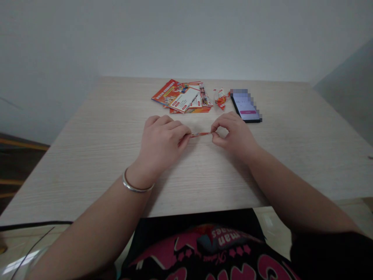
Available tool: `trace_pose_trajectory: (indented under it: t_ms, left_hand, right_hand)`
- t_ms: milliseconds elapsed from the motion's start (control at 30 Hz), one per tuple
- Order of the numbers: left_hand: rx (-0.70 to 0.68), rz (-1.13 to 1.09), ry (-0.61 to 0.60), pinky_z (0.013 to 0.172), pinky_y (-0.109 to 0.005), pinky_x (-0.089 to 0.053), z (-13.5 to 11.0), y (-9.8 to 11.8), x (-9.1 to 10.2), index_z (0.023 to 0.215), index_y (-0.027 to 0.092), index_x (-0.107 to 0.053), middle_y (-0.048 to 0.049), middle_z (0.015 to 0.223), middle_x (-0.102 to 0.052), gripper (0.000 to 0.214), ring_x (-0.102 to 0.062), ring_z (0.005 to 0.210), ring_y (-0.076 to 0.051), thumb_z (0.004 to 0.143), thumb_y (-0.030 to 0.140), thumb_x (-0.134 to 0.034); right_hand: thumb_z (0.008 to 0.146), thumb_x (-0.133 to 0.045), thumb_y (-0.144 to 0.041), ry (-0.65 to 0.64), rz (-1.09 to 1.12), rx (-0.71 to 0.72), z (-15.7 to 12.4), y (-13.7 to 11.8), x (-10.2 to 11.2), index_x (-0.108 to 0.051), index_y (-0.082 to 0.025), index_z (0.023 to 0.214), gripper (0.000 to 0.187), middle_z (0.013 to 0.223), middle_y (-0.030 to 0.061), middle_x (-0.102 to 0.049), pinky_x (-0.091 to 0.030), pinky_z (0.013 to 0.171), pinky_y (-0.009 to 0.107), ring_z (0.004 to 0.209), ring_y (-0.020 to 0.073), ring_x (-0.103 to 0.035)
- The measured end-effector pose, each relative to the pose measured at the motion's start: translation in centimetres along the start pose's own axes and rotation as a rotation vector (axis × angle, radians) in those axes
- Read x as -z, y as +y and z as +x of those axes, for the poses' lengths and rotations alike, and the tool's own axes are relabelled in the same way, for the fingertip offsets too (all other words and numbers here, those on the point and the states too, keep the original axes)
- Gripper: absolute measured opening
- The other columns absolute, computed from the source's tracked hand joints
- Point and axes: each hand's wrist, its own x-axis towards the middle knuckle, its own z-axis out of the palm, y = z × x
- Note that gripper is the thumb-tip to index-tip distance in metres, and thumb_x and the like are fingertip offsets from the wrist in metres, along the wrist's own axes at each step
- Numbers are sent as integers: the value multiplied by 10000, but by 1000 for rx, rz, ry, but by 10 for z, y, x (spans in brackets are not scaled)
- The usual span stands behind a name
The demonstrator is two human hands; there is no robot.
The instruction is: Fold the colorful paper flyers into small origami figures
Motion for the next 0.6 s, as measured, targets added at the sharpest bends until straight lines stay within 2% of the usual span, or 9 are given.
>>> trace_pose_trajectory:
  t_ms: [133,400,500,600]
  left_hand:
    - [11,-8,0,826,-457,-440,0,-2,2,893,254,-751,-58,859,-773,293,-661,886,-269,994,336,-488]
    - [21,-27,-15,824,-436,-429,1,-2,0,913,239,-744,-55,871,-769,262,-662,904,-267,989,330,-510]
    - [40,-28,33,788,-421,-427,0,-6,-2,892,229,-733,-57,848,-759,227,-656,863,-261,971,307,-535]
    - [43,-31,65,783,-426,-429,0,-6,-6,895,225,-725,-61,854,-753,213,-649,855,-266,969,291,-536]
  right_hand:
    - [767,-609,-170,-5,-21,-27,1,7,5,-638,-249,768,84,871,36,-697,-426,950,413,911,244,-627]
    - [759,-610,-158,33,2,25,0,19,8,-647,-243,772,93,851,37,-695,-450,922,412,899,239,-636]
    - [748,-621,-162,114,4,25,0,28,6,-646,-247,767,91,841,34,-702,-472,868,412,871,241,-638]
    - [803,-626,-224,217,54,40,0,30,3,-668,-245,816,49,843,39,-713,-491,799,401,836,237,-641]
